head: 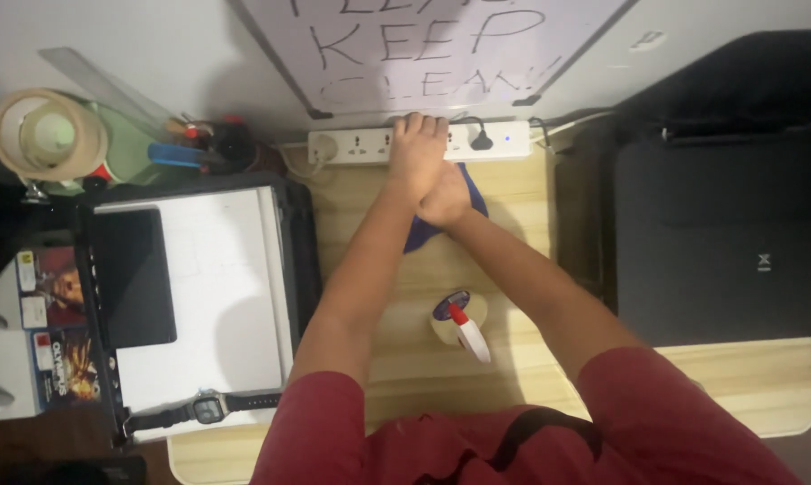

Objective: Cleaning a desk and printer using a cloth and spray bottle.

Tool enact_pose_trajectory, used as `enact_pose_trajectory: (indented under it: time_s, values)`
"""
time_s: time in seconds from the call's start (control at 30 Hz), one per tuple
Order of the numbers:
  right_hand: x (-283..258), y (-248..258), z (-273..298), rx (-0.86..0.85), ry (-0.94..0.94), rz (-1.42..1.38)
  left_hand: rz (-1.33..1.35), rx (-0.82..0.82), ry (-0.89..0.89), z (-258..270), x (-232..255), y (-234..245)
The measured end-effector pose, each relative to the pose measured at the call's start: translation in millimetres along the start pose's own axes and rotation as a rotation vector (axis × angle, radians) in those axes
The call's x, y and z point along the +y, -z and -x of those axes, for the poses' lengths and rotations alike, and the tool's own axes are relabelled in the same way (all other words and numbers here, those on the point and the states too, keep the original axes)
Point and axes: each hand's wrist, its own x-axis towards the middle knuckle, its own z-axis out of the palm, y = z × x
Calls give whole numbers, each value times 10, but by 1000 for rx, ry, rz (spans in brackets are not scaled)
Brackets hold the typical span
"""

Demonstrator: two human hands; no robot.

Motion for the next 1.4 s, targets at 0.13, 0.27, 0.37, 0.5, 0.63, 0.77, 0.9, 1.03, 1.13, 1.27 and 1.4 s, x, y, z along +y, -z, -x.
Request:
enact_pose_trajectory:
  time_s: [0.13, 0.27, 0.37, 0.5, 0.63, 0.77, 0.9, 1.03, 1.13, 1.27, 1.4]
  values:
    - [198, -513, -209, 181, 203, -119, 62, -71, 27, -148, 71, 523]
    - [210, -676, -354, 156, 381, -136, 134, -131, 30, -149, 73, 583]
    - [112, -705, -486, 81, 460, 90, 149, -102, 27, -141, 102, 629]
    - [-4, -757, -669, -4, 547, 358, 135, -64, 29, -126, 118, 606]
    - [-11, -618, -455, -83, 740, 433, 139, -81, 23, -109, 125, 588]
    - [388, -400, 121, -118, 776, 21, 108, -113, 22, -46, 138, 393]
    - [634, -134, 806, 93, 323, 178, 117, -166, 69, -12, 166, 396]
    - [717, -196, 1226, 302, 7, 105, 138, -136, 92, 113, 249, 402]
    - [796, -366, 1373, 358, -318, 115, 169, -53, 96, 264, 348, 621]
    - [1094, -485, 1294, 457, -463, 168, 423, -17, 271, 635, 600, 897]
    - [1302, -351, 1147, 407, -451, 107, 1017, -32, 566, 1358, 827, 645]
